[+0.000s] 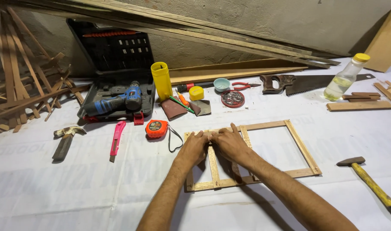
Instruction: The person assembles a small wooden lattice frame on a workbench, positioning thin wooden slats across a rectangular frame and hammering nails to secure them. They measure the frame with a tape measure, reposition slats, and sand a small piece of wood by hand.
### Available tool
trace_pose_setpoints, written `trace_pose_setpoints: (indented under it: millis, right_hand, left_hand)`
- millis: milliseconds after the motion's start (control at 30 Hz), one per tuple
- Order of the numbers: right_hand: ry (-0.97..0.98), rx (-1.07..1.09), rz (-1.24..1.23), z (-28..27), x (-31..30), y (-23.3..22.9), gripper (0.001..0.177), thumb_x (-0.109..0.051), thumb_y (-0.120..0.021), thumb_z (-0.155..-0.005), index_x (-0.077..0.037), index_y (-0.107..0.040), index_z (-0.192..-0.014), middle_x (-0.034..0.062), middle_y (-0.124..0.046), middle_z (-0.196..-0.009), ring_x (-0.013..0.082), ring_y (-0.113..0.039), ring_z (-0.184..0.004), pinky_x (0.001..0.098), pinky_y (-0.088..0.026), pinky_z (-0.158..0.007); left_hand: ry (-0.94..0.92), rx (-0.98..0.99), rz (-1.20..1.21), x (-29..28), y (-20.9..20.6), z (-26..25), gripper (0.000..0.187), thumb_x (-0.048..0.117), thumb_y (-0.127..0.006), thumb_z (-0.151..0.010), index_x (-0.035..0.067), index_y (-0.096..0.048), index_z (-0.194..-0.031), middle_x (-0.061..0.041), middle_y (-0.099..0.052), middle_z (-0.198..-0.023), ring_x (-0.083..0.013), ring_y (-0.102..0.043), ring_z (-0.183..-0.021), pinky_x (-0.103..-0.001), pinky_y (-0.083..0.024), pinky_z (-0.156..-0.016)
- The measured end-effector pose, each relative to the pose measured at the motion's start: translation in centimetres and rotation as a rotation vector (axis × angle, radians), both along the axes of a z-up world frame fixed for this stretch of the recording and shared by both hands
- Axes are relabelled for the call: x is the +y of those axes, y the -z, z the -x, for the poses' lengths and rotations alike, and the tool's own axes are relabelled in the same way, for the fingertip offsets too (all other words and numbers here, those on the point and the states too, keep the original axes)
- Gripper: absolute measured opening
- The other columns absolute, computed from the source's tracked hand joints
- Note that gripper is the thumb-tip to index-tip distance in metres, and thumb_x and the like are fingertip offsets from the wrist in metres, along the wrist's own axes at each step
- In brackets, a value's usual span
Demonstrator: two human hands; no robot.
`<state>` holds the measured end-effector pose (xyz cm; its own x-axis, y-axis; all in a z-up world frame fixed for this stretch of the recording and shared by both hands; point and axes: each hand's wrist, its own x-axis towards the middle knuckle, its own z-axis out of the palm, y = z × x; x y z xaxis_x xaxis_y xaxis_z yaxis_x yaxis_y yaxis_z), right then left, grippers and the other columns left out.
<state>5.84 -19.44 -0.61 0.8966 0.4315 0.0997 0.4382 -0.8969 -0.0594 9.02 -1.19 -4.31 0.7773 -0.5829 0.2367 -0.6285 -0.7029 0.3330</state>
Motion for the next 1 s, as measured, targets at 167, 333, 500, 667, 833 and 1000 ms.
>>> trace_pose_setpoints:
  millis: [167,333,500,667,833,1000]
  right_hand:
    - [0.028,0.006,-0.018,2.3,0.1,1.1,0.027,-0.016,-0.065,-0.096,-0.012,-0.07,-0.122,0.0078,-0.074,-0.109,0.0272,-0.061,-0.12,0.0658,-0.03,-0.117]
    - [-0.067,-0.015,-0.101,7.9,0.3,-0.2,0.04,-0.012,-0.067,-0.086,-0.009,-0.067,-0.126,0.0096,-0.071,-0.116,0.0322,-0.058,-0.121,0.0624,-0.036,-0.109]
    - [-0.224,-0.034,-0.235,11.3,-1.1,2.2,0.042,-0.018,-0.067,-0.094,-0.004,-0.062,-0.133,0.0179,-0.06,-0.14,0.0382,-0.046,-0.135,0.0593,-0.031,-0.112]
    - [-0.202,0.016,-0.258,10.2,-1.3,1.6,0.046,-0.015,-0.066,-0.091,-0.006,-0.061,-0.136,0.0147,-0.057,-0.145,0.0344,-0.044,-0.14,0.0562,-0.03,-0.115]
    - [-0.174,0.042,-0.276,5.7,-1.4,1.7,0.041,-0.013,-0.066,-0.093,-0.007,-0.062,-0.133,0.0118,-0.057,-0.145,0.0312,-0.045,-0.14,0.0532,-0.031,-0.117]
    - [-0.146,-0.037,-0.178,0.1,-1.6,2.9,0.043,-0.001,-0.065,-0.086,-0.01,-0.067,-0.128,0.0078,-0.059,-0.146,0.0288,-0.047,-0.141,0.0545,-0.032,-0.118]
  left_hand:
    - [0.014,-0.102,-0.151,0.1,-0.6,2.7,0.033,-0.002,-0.063,-0.079,-0.003,-0.068,-0.112,-0.022,-0.066,-0.119,-0.0359,-0.054,-0.127,-0.049,-0.032,-0.119]
    - [0.108,-0.037,-0.077,1.8,-2.1,8.3,0.035,-0.009,-0.057,-0.082,-0.003,-0.067,-0.114,-0.022,-0.066,-0.121,-0.0368,-0.054,-0.129,-0.05,-0.032,-0.12]
    - [0.216,-0.094,-0.08,2.7,-0.1,11.8,0.043,-0.015,-0.052,-0.077,-0.011,-0.062,-0.119,-0.027,-0.066,-0.124,-0.0414,-0.053,-0.134,-0.053,-0.034,-0.117]
    - [0.201,-0.086,-0.083,2.4,-1.1,11.0,0.034,-0.01,-0.056,-0.081,-0.012,-0.06,-0.114,-0.033,-0.063,-0.125,-0.0438,-0.053,-0.132,-0.053,-0.034,-0.116]
    - [0.199,-0.082,-0.049,1.5,-1.8,7.3,0.038,0.002,-0.066,-0.073,-0.013,-0.059,-0.107,-0.033,-0.064,-0.119,-0.0452,-0.051,-0.129,-0.053,-0.031,-0.114]
    - [0.076,-0.104,-0.011,1.0,-1.1,2.2,0.022,-0.003,-0.059,-0.086,-0.005,-0.066,-0.106,-0.025,-0.068,-0.116,-0.0385,-0.057,-0.128,-0.049,-0.034,-0.12]
